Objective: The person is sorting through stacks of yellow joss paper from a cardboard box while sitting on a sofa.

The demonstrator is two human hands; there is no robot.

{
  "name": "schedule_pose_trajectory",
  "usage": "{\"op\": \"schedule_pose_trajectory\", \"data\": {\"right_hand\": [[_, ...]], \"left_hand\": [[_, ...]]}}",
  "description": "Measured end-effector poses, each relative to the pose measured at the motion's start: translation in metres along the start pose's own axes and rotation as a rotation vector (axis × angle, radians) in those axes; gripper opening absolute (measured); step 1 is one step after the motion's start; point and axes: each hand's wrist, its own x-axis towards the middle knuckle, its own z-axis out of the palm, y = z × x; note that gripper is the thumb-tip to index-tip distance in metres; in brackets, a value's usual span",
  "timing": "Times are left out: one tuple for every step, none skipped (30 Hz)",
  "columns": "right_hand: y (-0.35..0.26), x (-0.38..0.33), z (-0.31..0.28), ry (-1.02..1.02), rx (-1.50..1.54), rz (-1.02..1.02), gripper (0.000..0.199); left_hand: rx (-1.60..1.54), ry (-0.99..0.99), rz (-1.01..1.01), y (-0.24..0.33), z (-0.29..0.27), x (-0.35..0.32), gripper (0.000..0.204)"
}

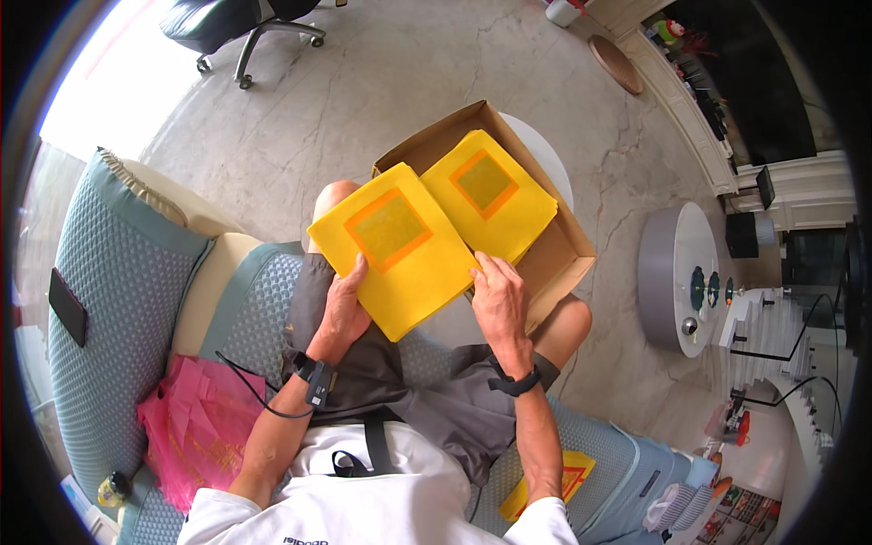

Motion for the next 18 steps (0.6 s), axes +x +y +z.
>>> {"op": "schedule_pose_trajectory", "data": {"right_hand": [[0.004, 0.002, 0.0, -0.014, 0.043, 0.022, 0.024], [0.009, 0.003, -0.002, -0.01, 0.037, 0.023, 0.024], [0.015, 0.004, -0.006, 0.011, 0.068, 0.07, 0.024], [0.022, 0.007, -0.01, 0.034, 0.1, 0.117, 0.025], [0.028, 0.009, -0.014, 0.039, 0.042, 0.12, 0.027], [0.035, 0.011, -0.018, 0.046, 0.034, 0.121, 0.027], [0.039, 0.012, -0.023, 0.063, -0.095, 0.054, 0.03], [0.042, 0.014, -0.028, 0.079, -0.224, -0.012, 0.032], [0.047, 0.015, -0.029, -0.005, -0.274, -0.007, 0.041], [0.047, 0.017, -0.027, 0.001, -0.279, -0.004, 0.041], [0.045, 0.018, -0.023, -0.006, -0.317, -0.064, 0.047], [0.044, 0.019, -0.02, -0.014, -0.354, -0.125, 0.052], [0.045, 0.019, -0.016, -0.092, -0.39, -0.102, 0.061], [0.046, 0.018, -0.012, -0.088, -0.392, -0.1, 0.061], [0.046, 0.017, -0.008, -0.104, -0.441, -0.094, 0.061], [0.047, 0.016, -0.005, -0.121, -0.488, -0.088, 0.062], [0.047, 0.014, -0.002, -0.107, -0.477, -0.09, 0.058], [0.048, 0.014, 0.0, -0.105, -0.476, -0.089, 0.058]], "left_hand": [[-0.002, -0.006, -0.002, -0.001, 0.0, 0.0, 0.04], [0.006, -0.002, 0.003, -0.001, 0.0, 0.0, 0.039], [0.014, 0.001, 0.008, -0.001, 0.0, 0.0, 0.039], [0.011, -0.006, 0.005, -0.001, -0.002, 0.001, 0.039], [0.013, 0.002, 0.009, -0.001, -0.004, 0.001, 0.04], [0.014, 0.01, 0.012, -0.002, -0.006, 0.001, 0.04], [0.026, 0.019, 0.014, -0.001, -0.003, 0.0, 0.041], [0.023, 0.008, 0.002, -0.002, -0.002, 0.0, 0.041], [0.02, 0.008, 0.009, -0.002, -0.002, 0.0, 0.041], [0.02, 0.013, 0.024, 0.0, -0.002, 0.0, 0.042], [0.017, 0.025, 0.028, 0.002, -0.001, -0.002, 0.04], [0.018, 0.018, 0.025, 0.001, -0.003, -0.001, 0.04], [0.013, 0.021, 0.029, 0.001, -0.005, 0.0, 0.04], [0.009, 0.024, 0.033, 0.0, -0.006, 0.0, 0.04], [0.011, 0.02, 0.033, -0.001, -0.007, 0.001, 0.04], [0.009, 0.025, 0.024, -0.002, -0.006, 0.0, 0.041], [0.008, 0.031, 0.016, -0.002, -0.005, 0.0, 0.041], [0.011, 0.03, 0.017, -0.001, -0.005, 0.001, 0.041]]}}
